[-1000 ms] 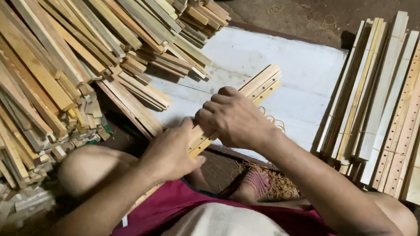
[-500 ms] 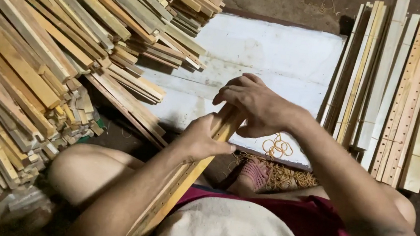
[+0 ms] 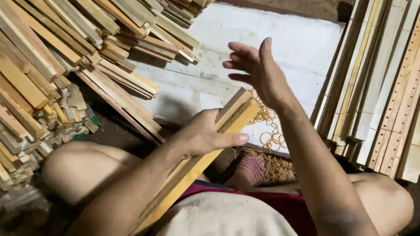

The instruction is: The person gathers thin wooden strips with pre-drilled holes, aligns them into small stacks, and secures each stack with a rubber band. The person then places the completed bundles aside and repeats the process.

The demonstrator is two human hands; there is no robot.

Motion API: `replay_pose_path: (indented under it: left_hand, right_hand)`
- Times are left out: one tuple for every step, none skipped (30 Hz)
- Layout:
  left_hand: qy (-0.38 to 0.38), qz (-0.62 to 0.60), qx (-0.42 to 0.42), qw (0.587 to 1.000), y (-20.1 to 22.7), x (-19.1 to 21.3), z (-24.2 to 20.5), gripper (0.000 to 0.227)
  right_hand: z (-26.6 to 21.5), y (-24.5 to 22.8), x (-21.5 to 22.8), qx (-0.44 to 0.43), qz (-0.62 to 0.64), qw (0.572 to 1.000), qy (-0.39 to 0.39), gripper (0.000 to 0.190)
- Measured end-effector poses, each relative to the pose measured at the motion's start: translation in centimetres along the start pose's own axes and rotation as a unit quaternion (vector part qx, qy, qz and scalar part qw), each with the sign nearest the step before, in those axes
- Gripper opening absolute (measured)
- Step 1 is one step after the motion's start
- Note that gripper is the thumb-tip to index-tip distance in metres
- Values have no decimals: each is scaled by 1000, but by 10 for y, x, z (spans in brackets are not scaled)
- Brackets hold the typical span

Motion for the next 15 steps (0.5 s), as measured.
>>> replay_pose_path:
  left_hand:
    - [3,0,1,1000,-5,5,2,43]
    - [32,-50,-14,998,-9,12,5,40]
    - [61,-99,-30,993,-13,19,8,38]
    - [60,-98,-29,993,-8,25,7,38]
    - [67,-121,-32,990,-3,31,6,37]
    - [73,-144,-36,986,3,37,6,36]
    - [72,-143,-36,986,4,40,9,36]
    - [72,-151,-42,985,5,43,11,36]
    - [73,-158,-48,984,5,45,13,36]
    - [72,-159,-46,983,5,47,15,36]
    - [76,-170,-56,981,5,50,16,36]
    - [80,-180,-67,978,6,53,16,36]
    - [80,-181,-66,978,6,54,17,36]
    - [84,-192,-76,975,6,56,18,36]
    - [87,-203,-87,971,7,58,18,36]
  right_hand:
    - [13,32,28,0,1,1000,-3,110]
    - [23,66,70,-23,-168,976,139,68]
    - [30,94,111,-43,-330,903,273,27]
    - [33,154,137,-46,-327,917,222,27]
    - [20,213,187,-99,-431,866,235,33]
    - [32,253,197,-139,-534,797,243,41]
    - [17,247,184,-140,-534,797,245,41]
    - [-1,245,171,-167,-567,773,231,42]
    - [-18,242,158,-193,-598,747,216,44]
    - [-20,255,164,-195,-598,747,216,44]
    - [-22,266,172,-198,-595,742,237,32]
    - [-24,277,180,-200,-592,737,258,24]
    - [-23,278,184,-201,-592,737,257,24]
    - [-23,278,190,-190,-533,777,275,22]
    - [-24,279,196,-179,-471,813,292,21]
Point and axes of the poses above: each hand's wrist, its own z-axis towards the middle knuckle, its own x-axis out of the back of the hand, y = z × x, the point moved 5 cm from there along z, towards the middle knuckle, and after that the axes turned 1 degree about y, right-handed, at the moved point
